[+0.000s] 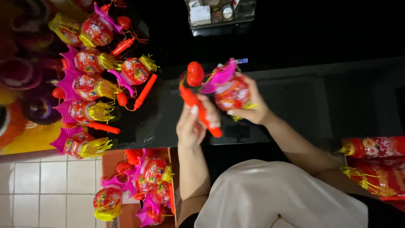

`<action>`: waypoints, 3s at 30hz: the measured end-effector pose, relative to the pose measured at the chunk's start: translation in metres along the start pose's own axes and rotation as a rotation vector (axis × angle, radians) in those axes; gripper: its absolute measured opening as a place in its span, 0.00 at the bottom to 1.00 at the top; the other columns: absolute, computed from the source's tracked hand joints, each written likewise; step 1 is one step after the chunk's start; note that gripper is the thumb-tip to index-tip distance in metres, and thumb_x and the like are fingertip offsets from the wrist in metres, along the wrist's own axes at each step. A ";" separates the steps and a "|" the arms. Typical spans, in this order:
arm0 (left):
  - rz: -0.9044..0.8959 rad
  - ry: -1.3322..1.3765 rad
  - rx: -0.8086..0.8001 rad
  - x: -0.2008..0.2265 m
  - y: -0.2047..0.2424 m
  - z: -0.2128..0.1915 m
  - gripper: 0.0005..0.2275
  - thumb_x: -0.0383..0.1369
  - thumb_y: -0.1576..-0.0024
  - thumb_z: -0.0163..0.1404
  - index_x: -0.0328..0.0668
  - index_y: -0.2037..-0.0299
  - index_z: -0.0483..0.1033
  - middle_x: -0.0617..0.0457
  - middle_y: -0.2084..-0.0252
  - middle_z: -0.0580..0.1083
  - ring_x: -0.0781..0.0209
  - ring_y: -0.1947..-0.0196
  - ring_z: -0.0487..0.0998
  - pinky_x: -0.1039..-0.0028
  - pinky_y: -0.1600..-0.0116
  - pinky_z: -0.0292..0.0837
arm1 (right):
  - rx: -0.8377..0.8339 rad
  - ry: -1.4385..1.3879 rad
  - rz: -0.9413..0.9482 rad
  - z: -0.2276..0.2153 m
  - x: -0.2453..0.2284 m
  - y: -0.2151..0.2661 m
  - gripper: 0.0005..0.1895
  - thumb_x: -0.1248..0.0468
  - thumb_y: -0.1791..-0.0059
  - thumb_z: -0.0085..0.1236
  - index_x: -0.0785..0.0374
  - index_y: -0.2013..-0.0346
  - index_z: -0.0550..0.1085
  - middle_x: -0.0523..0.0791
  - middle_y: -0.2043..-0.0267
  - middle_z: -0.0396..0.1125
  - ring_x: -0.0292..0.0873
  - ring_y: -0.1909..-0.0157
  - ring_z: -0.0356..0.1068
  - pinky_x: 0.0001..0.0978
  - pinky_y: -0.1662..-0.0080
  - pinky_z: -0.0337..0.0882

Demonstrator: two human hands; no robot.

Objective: Assembling small decorative lanterns by attaching plastic handles to their strings and placing them in a box.

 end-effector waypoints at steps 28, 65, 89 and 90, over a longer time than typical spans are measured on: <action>0.352 -0.480 -0.116 0.091 0.001 -0.040 0.49 0.50 0.63 0.70 0.15 0.41 0.60 0.19 0.56 0.73 0.28 0.56 0.79 0.48 0.44 0.74 | -0.092 0.647 -0.507 0.037 -0.173 0.020 0.21 0.63 0.58 0.71 0.77 0.57 0.79 0.55 0.73 0.72 0.54 0.77 0.71 0.41 0.70 0.70; -0.460 0.075 -0.069 -0.092 -0.053 -0.168 0.32 0.30 0.52 0.57 0.25 0.37 0.61 0.24 0.52 0.74 0.34 0.58 0.81 0.49 0.65 0.81 | 0.052 -0.216 0.330 -0.088 0.037 -0.024 0.21 0.57 0.41 0.44 0.72 0.40 0.63 0.53 0.65 0.62 0.40 0.78 0.64 0.27 0.78 0.66; -0.344 -0.007 -0.112 -0.084 -0.052 -0.169 0.36 0.19 0.54 0.56 0.35 0.31 0.59 0.28 0.43 0.71 0.33 0.46 0.77 0.41 0.49 0.77 | 0.079 -0.030 0.328 -0.072 0.028 -0.020 0.17 0.58 0.38 0.35 0.72 0.52 0.63 0.40 0.81 0.49 0.29 0.88 0.49 0.17 0.90 0.51; -0.348 -0.002 -0.115 -0.084 -0.053 -0.168 0.37 0.18 0.54 0.56 0.35 0.30 0.59 0.28 0.43 0.71 0.32 0.46 0.77 0.41 0.49 0.77 | 0.077 -0.036 0.323 -0.070 0.027 -0.021 0.16 0.59 0.38 0.36 0.72 0.52 0.63 0.41 0.81 0.50 0.30 0.88 0.50 0.18 0.90 0.51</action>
Point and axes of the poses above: each hand's wrist, its own y-axis away from the middle knuckle, its own z-axis out of the palm, x = y × z, the point moved 8 cm from there along -y, towards the middle knuckle
